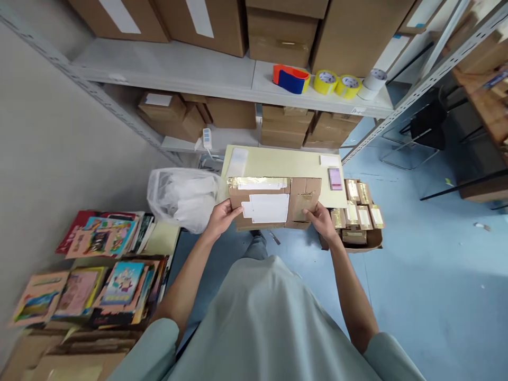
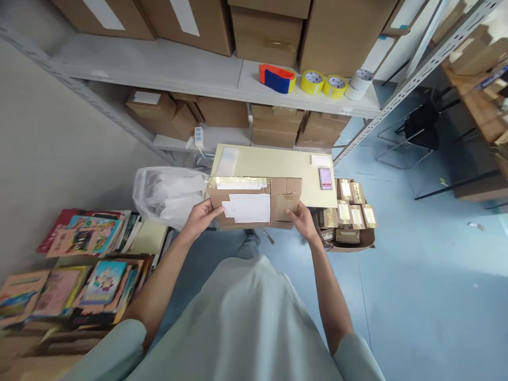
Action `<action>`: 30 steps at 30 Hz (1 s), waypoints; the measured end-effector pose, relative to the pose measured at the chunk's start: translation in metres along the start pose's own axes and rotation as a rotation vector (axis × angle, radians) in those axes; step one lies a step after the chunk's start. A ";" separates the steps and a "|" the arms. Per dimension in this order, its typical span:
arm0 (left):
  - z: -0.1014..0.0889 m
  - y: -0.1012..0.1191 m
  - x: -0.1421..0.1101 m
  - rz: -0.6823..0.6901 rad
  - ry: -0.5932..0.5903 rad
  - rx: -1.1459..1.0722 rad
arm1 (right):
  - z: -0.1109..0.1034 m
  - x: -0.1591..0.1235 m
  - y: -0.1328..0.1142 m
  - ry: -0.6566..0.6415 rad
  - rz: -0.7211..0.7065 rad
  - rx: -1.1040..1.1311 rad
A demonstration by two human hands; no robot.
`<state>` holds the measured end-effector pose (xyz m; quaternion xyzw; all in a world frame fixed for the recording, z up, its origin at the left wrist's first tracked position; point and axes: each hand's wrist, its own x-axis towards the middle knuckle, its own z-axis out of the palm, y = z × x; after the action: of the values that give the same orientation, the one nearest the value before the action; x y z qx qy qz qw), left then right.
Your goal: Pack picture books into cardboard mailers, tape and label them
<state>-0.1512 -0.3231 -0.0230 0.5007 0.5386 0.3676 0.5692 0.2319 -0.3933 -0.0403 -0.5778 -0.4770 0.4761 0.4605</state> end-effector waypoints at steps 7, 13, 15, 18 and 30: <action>0.000 -0.009 0.101 -0.016 -0.110 -0.047 | -0.004 0.071 -0.006 0.159 0.075 -0.308; -0.013 -0.011 0.162 -0.006 -0.258 0.065 | 0.008 0.125 0.005 0.183 0.170 -0.284; -0.018 -0.015 0.176 -0.005 -0.250 0.105 | 0.013 0.136 0.008 0.177 0.190 -0.261; -0.024 -0.022 0.195 0.020 -0.239 0.144 | 0.018 0.147 0.014 0.186 0.205 -0.250; 0.009 -0.029 0.243 0.097 -0.230 0.291 | 0.015 0.190 0.043 0.129 0.273 -0.229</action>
<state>-0.1098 -0.0981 -0.1109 0.6420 0.4925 0.2532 0.5302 0.2394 -0.2096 -0.1060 -0.7150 -0.4148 0.4388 0.3524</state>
